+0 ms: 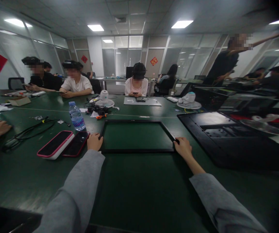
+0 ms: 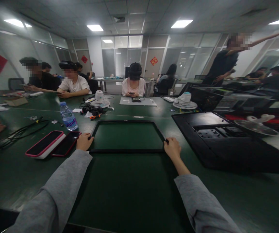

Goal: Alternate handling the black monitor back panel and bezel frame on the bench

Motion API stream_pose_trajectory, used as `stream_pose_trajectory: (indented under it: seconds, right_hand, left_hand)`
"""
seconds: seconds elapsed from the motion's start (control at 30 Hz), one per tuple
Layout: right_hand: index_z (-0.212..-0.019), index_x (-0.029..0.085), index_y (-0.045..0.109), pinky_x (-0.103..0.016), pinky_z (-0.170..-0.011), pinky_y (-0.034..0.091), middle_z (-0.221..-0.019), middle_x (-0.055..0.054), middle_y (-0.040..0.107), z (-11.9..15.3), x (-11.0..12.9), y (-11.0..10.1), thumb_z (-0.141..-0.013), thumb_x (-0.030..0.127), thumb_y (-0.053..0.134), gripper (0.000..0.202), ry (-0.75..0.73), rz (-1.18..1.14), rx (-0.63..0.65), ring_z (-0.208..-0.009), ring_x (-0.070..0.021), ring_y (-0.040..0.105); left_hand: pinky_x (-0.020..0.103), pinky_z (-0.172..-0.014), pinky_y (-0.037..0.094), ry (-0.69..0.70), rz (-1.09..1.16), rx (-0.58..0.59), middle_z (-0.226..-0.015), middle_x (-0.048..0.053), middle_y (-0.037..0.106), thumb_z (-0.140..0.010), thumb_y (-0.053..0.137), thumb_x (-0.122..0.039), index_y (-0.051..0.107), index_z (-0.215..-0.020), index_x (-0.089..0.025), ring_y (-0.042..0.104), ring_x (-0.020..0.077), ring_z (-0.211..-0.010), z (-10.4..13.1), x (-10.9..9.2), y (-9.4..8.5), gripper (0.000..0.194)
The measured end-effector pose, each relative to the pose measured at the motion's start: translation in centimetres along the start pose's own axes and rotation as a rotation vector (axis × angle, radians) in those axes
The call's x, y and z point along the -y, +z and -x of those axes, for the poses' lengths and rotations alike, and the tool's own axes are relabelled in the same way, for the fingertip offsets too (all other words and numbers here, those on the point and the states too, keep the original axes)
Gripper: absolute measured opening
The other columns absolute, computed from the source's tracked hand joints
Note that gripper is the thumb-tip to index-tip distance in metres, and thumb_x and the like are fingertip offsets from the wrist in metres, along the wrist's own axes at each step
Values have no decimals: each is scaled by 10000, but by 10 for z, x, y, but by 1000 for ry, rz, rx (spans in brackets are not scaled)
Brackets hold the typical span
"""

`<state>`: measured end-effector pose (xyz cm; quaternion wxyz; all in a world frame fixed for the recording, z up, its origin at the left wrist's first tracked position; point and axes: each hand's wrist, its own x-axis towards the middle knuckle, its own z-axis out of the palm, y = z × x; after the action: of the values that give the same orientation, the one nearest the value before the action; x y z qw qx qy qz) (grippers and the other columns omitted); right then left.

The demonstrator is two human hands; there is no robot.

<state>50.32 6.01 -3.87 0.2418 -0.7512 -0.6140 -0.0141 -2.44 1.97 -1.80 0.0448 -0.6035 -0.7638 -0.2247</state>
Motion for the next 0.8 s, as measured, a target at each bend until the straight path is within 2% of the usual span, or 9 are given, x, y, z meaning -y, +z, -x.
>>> stream_pose_trajectory:
  seconds: [0.33,0.53,0.6,0.73,0.8]
  right_hand:
    - [-1237,125,669,-508,-989,457,-1309,-187,590,1,3,-2,-930,292,474,400,11,7,16,-1220,-343,535]
    - [-1203,125,664,-520,-970,446,-1295,-201,594,2,3,-1,-912,295,463,393,15,-25,-6,-1211,-360,531]
    - [-1202,132,642,-507,-959,446,-1254,-201,618,1,6,-3,-905,297,455,388,27,-101,-43,-1178,-350,554]
    - [-1286,138,519,-449,-911,457,-1116,-172,677,4,17,-10,-930,334,402,423,4,-383,-226,-1022,-296,622]
    - [-1301,145,468,-443,-889,458,-1081,-159,688,6,22,-14,-937,360,391,429,-10,-460,-295,-949,-285,635]
  left_hand:
    - [449,-988,490,8,20,-10,-1323,110,660,-921,536,-351,758,-1120,-194,562,325,-1210,0,1,1,337]
    - [441,-987,500,28,111,-81,-1242,106,693,-914,540,-322,754,-1073,-210,608,301,-1151,0,1,4,289]
    - [425,-1002,498,70,205,-167,-1218,108,694,-924,519,-302,733,-1123,-210,625,277,-1134,-1,-2,2,306]
    - [395,-1063,465,156,387,-472,-1306,139,637,-965,485,-348,642,-1294,-178,594,259,-1232,-1,-13,-10,402]
    - [378,-1074,450,151,445,-574,-1347,147,611,-984,473,-384,595,-1348,-175,575,250,-1272,1,-18,-17,437]
